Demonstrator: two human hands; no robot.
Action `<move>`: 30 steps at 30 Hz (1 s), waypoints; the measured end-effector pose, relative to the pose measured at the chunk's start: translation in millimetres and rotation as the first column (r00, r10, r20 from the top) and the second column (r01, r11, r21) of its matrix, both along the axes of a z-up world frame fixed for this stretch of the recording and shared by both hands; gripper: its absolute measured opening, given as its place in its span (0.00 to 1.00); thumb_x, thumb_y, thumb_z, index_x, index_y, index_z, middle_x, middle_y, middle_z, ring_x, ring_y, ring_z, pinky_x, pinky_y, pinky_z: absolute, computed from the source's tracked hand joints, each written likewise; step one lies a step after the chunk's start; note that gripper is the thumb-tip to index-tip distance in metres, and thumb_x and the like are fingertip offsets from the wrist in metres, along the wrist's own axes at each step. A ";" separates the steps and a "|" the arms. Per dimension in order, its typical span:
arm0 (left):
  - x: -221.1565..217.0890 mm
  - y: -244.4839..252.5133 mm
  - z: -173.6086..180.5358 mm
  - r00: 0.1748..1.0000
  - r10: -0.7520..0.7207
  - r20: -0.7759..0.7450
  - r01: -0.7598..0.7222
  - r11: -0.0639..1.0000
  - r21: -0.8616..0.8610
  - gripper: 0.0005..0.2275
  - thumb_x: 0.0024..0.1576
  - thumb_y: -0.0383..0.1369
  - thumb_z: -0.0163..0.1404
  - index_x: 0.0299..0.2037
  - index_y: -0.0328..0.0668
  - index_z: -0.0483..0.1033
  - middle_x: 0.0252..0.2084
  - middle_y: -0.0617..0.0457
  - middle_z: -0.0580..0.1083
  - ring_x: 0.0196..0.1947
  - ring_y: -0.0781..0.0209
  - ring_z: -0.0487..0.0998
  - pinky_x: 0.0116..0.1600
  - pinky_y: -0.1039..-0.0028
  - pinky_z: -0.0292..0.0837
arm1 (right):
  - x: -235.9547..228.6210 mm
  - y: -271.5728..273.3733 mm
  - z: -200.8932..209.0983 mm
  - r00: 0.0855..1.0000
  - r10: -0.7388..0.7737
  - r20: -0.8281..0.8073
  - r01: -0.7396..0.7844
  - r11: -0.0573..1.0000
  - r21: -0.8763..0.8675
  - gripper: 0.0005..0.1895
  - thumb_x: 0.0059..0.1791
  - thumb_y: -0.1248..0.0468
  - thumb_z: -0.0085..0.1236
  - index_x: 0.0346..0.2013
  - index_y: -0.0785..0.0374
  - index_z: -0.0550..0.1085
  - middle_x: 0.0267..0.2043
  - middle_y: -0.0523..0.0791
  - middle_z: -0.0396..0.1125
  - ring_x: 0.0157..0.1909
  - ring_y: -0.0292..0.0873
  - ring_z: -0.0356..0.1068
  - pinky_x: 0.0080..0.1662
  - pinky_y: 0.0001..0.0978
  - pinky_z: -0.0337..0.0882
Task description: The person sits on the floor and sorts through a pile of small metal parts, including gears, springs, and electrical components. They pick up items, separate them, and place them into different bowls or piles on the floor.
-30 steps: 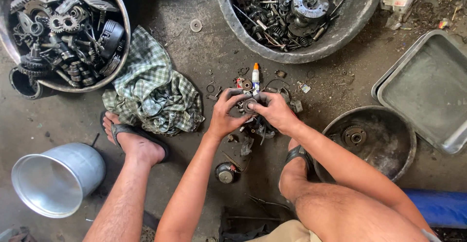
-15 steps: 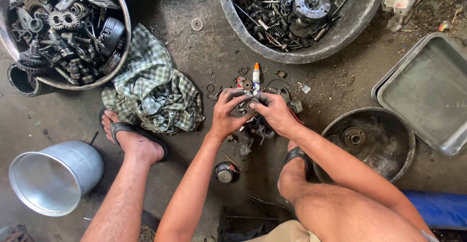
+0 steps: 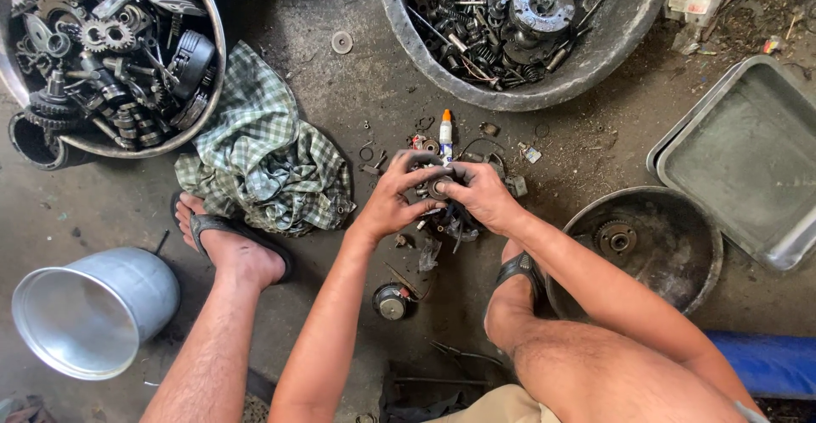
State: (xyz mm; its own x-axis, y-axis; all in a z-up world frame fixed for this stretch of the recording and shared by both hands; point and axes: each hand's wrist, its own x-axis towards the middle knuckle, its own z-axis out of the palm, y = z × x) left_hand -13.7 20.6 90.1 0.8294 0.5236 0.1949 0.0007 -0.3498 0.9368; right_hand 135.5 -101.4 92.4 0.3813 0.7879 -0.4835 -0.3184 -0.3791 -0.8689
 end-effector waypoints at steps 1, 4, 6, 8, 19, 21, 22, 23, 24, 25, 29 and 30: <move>0.1 0.1 1.0 1.000 -0.005 -0.007 0.005 1.000 -0.001 0.18 0.48 0.32 0.67 0.49 0.46 0.82 0.49 0.45 0.77 0.53 0.39 0.75 0.58 0.50 0.70 | -0.7 0.2 -0.3 1.000 -0.009 -0.014 0.009 1.000 -0.001 0.05 0.43 0.72 0.66 0.34 0.66 0.81 0.27 0.44 0.72 0.31 0.37 0.67 0.35 0.32 0.73; -0.3 -8.8 -14.3 0.996 0.086 -0.005 -0.086 0.996 0.028 0.18 0.46 0.32 0.69 0.48 0.46 0.82 0.47 0.47 0.76 0.52 0.42 0.75 0.58 0.53 0.70 | -8.6 0.6 -9.8 0.996 -0.072 -0.062 0.072 0.997 0.004 0.04 0.44 0.72 0.66 0.33 0.66 0.81 0.27 0.43 0.72 0.30 0.35 0.68 0.35 0.30 0.74; 1.4 -20.4 -25.4 0.984 0.179 0.005 -0.179 0.982 0.053 0.19 0.44 0.32 0.70 0.46 0.47 0.82 0.45 0.48 0.76 0.51 0.44 0.75 0.58 0.55 0.71 | -14.6 -1.1 -19.0 0.987 -0.128 -0.096 0.129 0.992 0.004 0.03 0.44 0.71 0.66 0.32 0.65 0.80 0.26 0.43 0.72 0.30 0.34 0.69 0.35 0.28 0.75; 5.1 -32.6 -30.8 0.933 0.357 0.045 -0.359 0.933 0.027 0.17 0.43 0.31 0.70 0.38 0.41 0.75 0.42 0.47 0.74 0.46 0.45 0.77 0.52 0.57 0.73 | -19.0 -2.1 -28.4 0.981 -0.159 -0.113 0.161 0.987 0.011 0.03 0.44 0.72 0.64 0.32 0.65 0.80 0.26 0.44 0.72 0.30 0.35 0.69 0.34 0.30 0.74; -1.0 5.7 3.8 0.985 -0.150 -0.080 0.139 0.982 -0.128 0.21 0.47 0.34 0.68 0.52 0.47 0.80 0.58 0.42 0.72 0.64 0.36 0.69 0.66 0.47 0.64 | 0.0 -2.5 3.9 0.986 -0.002 -0.168 -0.002 1.000 -0.024 0.08 0.42 0.74 0.66 0.36 0.68 0.81 0.29 0.46 0.73 0.31 0.38 0.69 0.36 0.34 0.76; 0.3 0.3 -4.0 0.997 -0.059 -0.058 0.056 0.997 -0.049 0.21 0.44 0.35 0.71 0.48 0.50 0.82 0.55 0.48 0.73 0.63 0.43 0.71 0.65 0.54 0.67 | -4.4 0.7 6.6 0.961 -0.088 -0.263 0.085 0.996 -0.020 0.08 0.42 0.75 0.65 0.35 0.68 0.80 0.29 0.46 0.73 0.31 0.38 0.70 0.36 0.33 0.77; 1.4 -3.5 -6.3 0.999 0.036 -0.025 -0.036 0.999 -0.014 0.20 0.43 0.34 0.71 0.47 0.50 0.83 0.50 0.48 0.74 0.58 0.44 0.73 0.63 0.55 0.69 | -5.3 1.2 3.5 0.962 -0.104 -0.254 0.104 0.994 -0.011 0.06 0.43 0.74 0.65 0.35 0.69 0.80 0.29 0.47 0.73 0.30 0.38 0.71 0.35 0.32 0.77; 3.0 -7.2 -8.6 0.992 0.128 0.013 -0.129 0.992 0.018 0.18 0.43 0.33 0.72 0.45 0.49 0.84 0.46 0.49 0.74 0.54 0.45 0.75 0.60 0.56 0.71 | -5.8 1.6 0.5 0.962 -0.121 -0.243 0.124 0.992 -0.001 0.06 0.44 0.74 0.65 0.35 0.69 0.79 0.28 0.47 0.73 0.28 0.38 0.73 0.33 0.30 0.78; 3.3 -9.3 -6.7 0.992 0.128 0.012 -0.128 0.992 0.017 0.18 0.43 0.33 0.72 0.45 0.49 0.84 0.46 0.49 0.74 0.54 0.45 0.75 0.60 0.56 0.71 | -6.4 1.0 0.6 0.962 -0.121 -0.244 0.124 0.992 -0.002 0.06 0.44 0.74 0.65 0.35 0.69 0.79 0.28 0.47 0.73 0.28 0.38 0.73 0.33 0.30 0.78; 4.5 -10.4 -4.7 0.987 0.158 0.032 -0.158 0.987 0.017 0.17 0.44 0.33 0.71 0.44 0.49 0.84 0.45 0.49 0.73 0.53 0.46 0.75 0.60 0.57 0.71 | -6.2 1.2 0.8 0.960 -0.133 -0.247 0.138 0.990 0.006 0.05 0.44 0.74 0.66 0.34 0.70 0.79 0.27 0.48 0.73 0.28 0.39 0.73 0.33 0.30 0.78; 7.5 -12.7 -7.8 0.974 0.212 0.082 -0.216 0.975 0.047 0.16 0.47 0.36 0.71 0.44 0.51 0.85 0.45 0.50 0.73 0.52 0.46 0.75 0.59 0.57 0.72 | -5.5 -1.1 -9.2 0.960 -0.144 -0.239 0.154 0.988 0.024 0.05 0.44 0.75 0.66 0.33 0.71 0.78 0.26 0.49 0.72 0.28 0.40 0.73 0.32 0.32 0.78; 6.8 -12.1 -7.2 0.974 0.213 0.083 -0.217 0.975 0.048 0.16 0.47 0.36 0.71 0.44 0.51 0.85 0.45 0.50 0.73 0.52 0.46 0.75 0.59 0.57 0.72 | -5.4 0.8 -4.8 0.960 -0.142 -0.239 0.153 0.988 0.026 0.05 0.44 0.75 0.66 0.33 0.71 0.78 0.26 0.49 0.72 0.28 0.40 0.73 0.32 0.32 0.78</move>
